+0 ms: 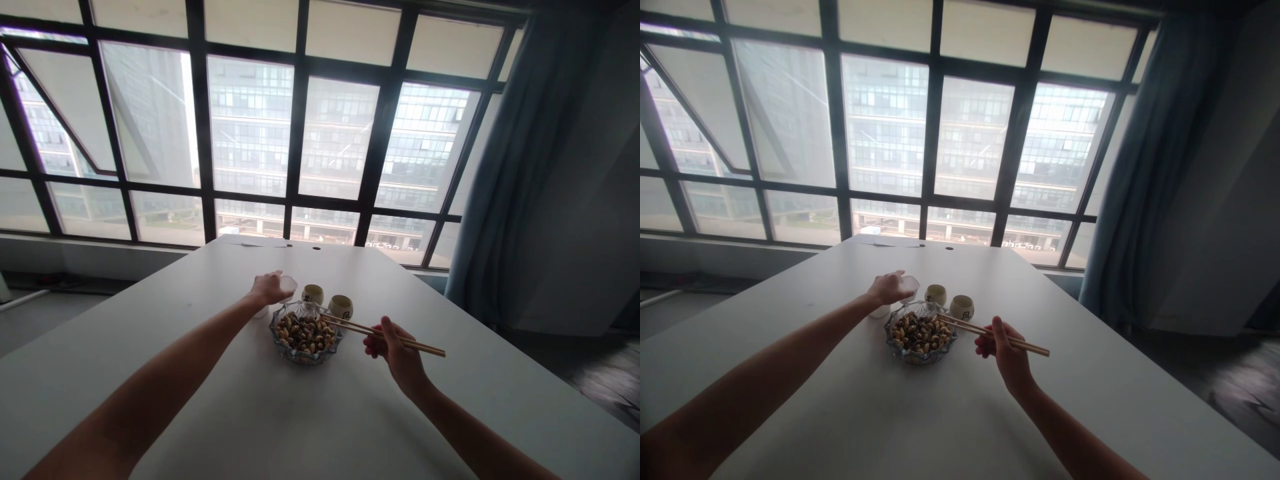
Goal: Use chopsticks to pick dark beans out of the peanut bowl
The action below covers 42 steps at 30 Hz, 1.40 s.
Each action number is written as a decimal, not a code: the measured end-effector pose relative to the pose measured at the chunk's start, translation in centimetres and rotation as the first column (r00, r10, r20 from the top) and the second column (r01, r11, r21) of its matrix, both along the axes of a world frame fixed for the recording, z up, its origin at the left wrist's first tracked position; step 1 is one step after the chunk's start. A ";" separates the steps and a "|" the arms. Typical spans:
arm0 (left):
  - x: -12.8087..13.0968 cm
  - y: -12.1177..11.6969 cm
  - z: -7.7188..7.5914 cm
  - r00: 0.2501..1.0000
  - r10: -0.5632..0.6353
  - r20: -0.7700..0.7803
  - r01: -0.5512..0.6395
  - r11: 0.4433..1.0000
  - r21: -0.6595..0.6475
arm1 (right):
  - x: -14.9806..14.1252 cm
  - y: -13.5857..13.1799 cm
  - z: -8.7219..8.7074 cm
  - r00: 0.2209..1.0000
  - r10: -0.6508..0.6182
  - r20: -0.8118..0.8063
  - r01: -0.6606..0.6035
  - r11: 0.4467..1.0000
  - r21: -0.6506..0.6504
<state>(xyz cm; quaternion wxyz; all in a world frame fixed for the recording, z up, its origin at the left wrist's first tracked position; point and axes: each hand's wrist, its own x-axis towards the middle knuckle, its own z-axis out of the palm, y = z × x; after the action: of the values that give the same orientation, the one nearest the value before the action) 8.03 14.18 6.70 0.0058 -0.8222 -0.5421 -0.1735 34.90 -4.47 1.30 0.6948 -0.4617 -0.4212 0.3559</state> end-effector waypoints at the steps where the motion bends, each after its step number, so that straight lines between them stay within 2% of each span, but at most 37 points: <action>1: 0.0 0.2 0.3 0.999 0.032 -0.033 -0.035 0.995 -0.089 | 0.0 0.0 0.0 1.000 0.002 0.002 -0.002 1.000 0.003; 4: 0.3 0.8 0.9 0.990 0.059 -0.128 -0.088 0.968 -0.236 | 0.1 0.0 0.0 1.000 -0.002 0.003 0.002 1.000 0.008; 7: 1.1 1.4 1.3 0.989 0.023 -0.144 -0.056 0.972 -0.230 | 0.0 0.0 0.1 1.000 -0.022 -0.006 0.022 1.000 0.007; 11: 3.5 1.9 1.6 0.982 -0.112 -0.154 0.089 0.984 -0.151 | -0.1 0.0 0.4 0.999 -0.042 -0.006 0.042 0.999 0.015; 14: 5.6 2.5 1.6 0.966 -0.186 -0.179 0.150 0.969 -0.198 | 0.1 -0.1 0.5 0.999 -0.048 -0.001 0.048 0.999 0.023; 17: 7.2 3.1 1.1 0.959 -0.214 -0.186 0.159 0.949 -0.272 | 0.4 -0.1 0.7 0.998 -0.063 -0.008 0.063 0.998 0.024; 21: 8.1 3.8 0.3 0.963 -0.209 -0.169 0.142 0.930 -0.338 | 0.6 0.1 0.9 0.997 -0.076 -0.026 0.077 0.997 0.027; 28: 8.7 3.7 -0.1 0.984 -0.139 -0.111 0.096 0.941 -0.326 | 0.8 0.1 1.2 0.997 -0.073 -0.032 0.075 0.996 0.045; 32: 9.3 2.7 0.0 0.984 -0.157 -0.088 0.131 0.960 -0.246 | 0.9 0.1 1.1 0.996 -0.082 -0.028 0.083 0.995 0.062; 36: 9.0 1.8 0.1 0.973 -0.216 -0.076 0.210 0.975 -0.078 | 1.1 0.1 1.2 0.996 -0.093 -0.020 0.094 0.992 0.081; 42: 7.1 2.2 -0.2 0.932 -0.344 -0.117 0.360 0.916 0.175 | 1.2 0.2 1.4 0.993 -0.111 -0.029 0.114 0.988 0.101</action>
<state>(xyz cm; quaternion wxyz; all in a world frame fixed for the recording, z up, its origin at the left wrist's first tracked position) 15.12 16.34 6.47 0.0771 -0.9084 -0.3648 -0.1892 36.09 -4.26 2.67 0.7413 -0.4444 -0.4040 0.2994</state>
